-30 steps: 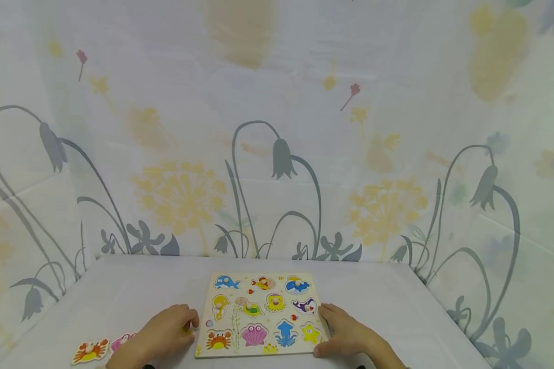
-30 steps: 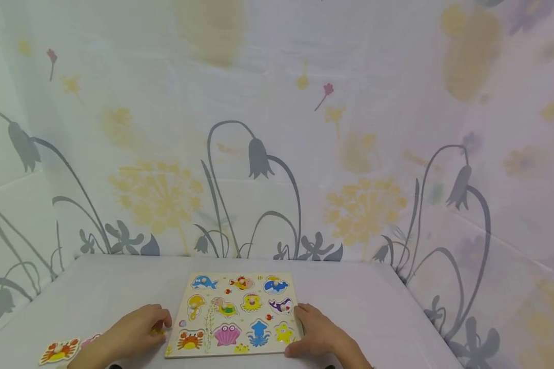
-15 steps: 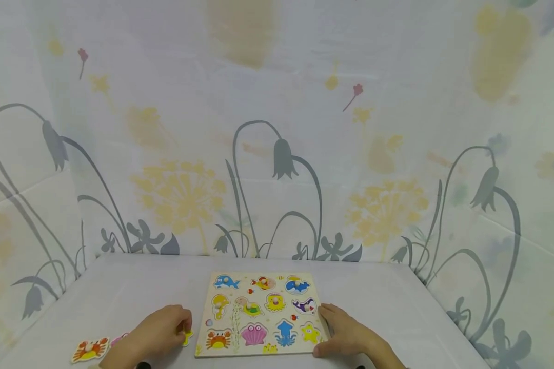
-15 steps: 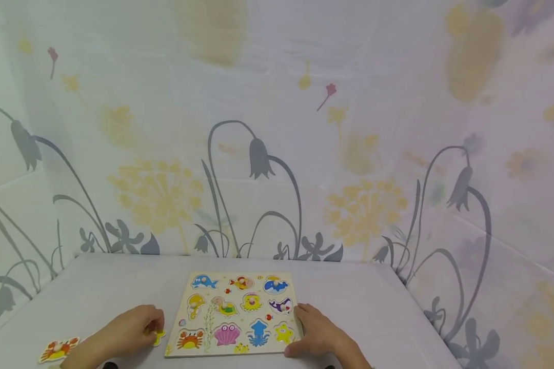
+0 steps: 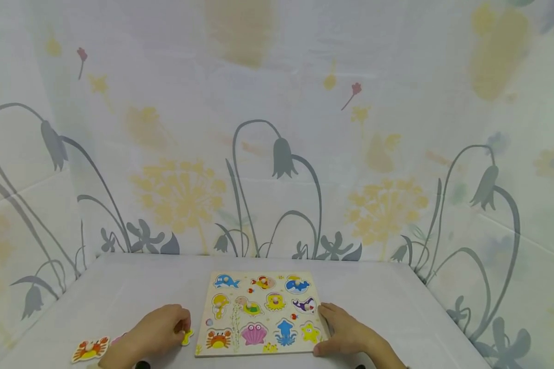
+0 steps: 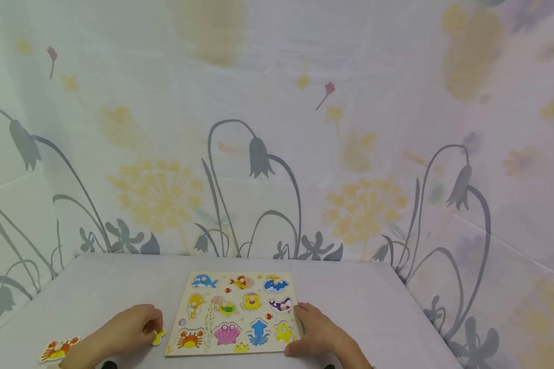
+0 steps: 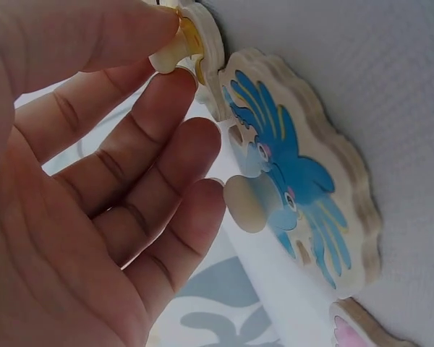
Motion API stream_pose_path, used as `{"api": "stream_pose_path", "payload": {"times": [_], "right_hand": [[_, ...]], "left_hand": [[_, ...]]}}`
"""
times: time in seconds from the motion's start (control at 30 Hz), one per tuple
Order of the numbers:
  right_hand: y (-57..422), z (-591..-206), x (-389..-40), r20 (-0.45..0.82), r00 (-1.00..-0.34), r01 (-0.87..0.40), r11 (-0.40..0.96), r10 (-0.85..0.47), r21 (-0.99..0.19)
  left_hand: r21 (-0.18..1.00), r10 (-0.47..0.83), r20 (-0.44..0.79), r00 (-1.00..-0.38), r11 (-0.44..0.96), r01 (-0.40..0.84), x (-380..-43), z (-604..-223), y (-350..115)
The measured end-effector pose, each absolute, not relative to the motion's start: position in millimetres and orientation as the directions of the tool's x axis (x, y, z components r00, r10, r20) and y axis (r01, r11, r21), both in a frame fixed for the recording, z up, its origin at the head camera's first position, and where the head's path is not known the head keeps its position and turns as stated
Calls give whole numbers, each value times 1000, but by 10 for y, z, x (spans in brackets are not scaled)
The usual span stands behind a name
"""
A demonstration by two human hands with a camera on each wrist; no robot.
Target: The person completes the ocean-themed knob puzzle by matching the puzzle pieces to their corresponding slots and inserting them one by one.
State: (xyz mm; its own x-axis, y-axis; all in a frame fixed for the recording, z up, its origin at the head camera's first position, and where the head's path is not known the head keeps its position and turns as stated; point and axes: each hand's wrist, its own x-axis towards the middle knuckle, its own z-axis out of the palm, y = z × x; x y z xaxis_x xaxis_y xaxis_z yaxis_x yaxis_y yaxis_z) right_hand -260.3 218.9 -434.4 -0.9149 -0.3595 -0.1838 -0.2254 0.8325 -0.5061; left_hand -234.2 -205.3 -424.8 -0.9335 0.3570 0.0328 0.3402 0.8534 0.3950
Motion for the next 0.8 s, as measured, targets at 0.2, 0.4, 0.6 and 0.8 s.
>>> {"api": "stream_pose_path", "payload": {"times": [0.2, 0.4, 0.6, 0.8], "right_hand": [[2195, -4356, -2610, -180, -915, -225, 826, -362, -516], [2207, -4358, -2605, -178, -911, -235, 824, -371, -515], [2211, -4357, -2609, -182, -911, -234, 827, -370, -511], [2202, -4352, -2610, -190, -917, -214, 835, -350, -506]], "left_hand": [[403, 362, 54, -931, 845, 352, -2337, -4214, -2046], [379, 424, 145, -894, 811, 446, -2349, -4238, -1992], [380, 448, 146, -882, 798, 468, -2372, -4223, -1854], [392, 499, 148, -854, 763, 514, -2430, -4213, -1633]]}}
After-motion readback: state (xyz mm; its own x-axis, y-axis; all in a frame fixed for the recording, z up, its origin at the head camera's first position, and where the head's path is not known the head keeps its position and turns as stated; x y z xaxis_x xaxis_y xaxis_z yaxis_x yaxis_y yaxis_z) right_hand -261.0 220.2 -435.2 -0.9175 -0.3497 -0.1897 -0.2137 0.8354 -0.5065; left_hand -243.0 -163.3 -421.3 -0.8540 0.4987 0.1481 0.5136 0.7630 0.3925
